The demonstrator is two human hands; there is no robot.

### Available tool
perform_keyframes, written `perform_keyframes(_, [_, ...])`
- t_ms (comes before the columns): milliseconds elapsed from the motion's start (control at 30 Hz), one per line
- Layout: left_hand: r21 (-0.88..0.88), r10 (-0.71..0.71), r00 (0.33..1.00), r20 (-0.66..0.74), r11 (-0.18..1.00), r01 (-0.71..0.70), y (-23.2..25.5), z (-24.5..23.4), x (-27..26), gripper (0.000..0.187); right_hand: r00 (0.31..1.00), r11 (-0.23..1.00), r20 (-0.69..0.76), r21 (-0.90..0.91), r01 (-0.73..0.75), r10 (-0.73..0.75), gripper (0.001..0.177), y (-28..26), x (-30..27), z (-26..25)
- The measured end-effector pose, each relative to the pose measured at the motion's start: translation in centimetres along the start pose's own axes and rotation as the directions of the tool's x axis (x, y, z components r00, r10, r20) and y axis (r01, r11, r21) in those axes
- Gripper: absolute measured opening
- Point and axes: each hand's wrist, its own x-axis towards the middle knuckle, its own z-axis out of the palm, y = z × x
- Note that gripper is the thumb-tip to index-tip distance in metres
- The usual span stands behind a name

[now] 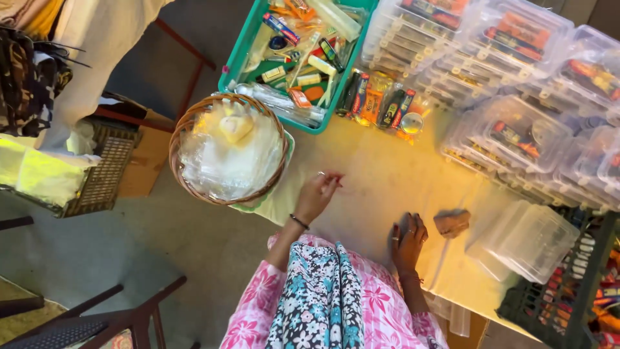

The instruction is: The recorder is packing small items like toothpaste boxes and small containers into plastic bags.

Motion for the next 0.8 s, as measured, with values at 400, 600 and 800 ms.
perform_keyframes(400, [0.827,0.15,0.967,-0.205,0.555,0.089,-4.5,-15.3,3.2,0.051,0.998,0.993,-0.062,0.114,-0.005,0.012,0.05,2.7,-0.2,-0.2])
perform_keyframes(600, [0.839,0.167,0.986,-0.029,0.54,-0.067,-7.4,-16.6,3.2,0.055,0.88,0.995,-0.463,0.056,-0.088,0.104,0.038,7.8,1.6,-11.6])
perform_keyframes(800, [0.729,0.246,0.938,-0.242,0.685,0.009,4.4,-13.4,2.3,0.034,0.653,0.881,-0.715,-0.111,-0.461,0.251,0.022,20.2,0.5,-30.5])
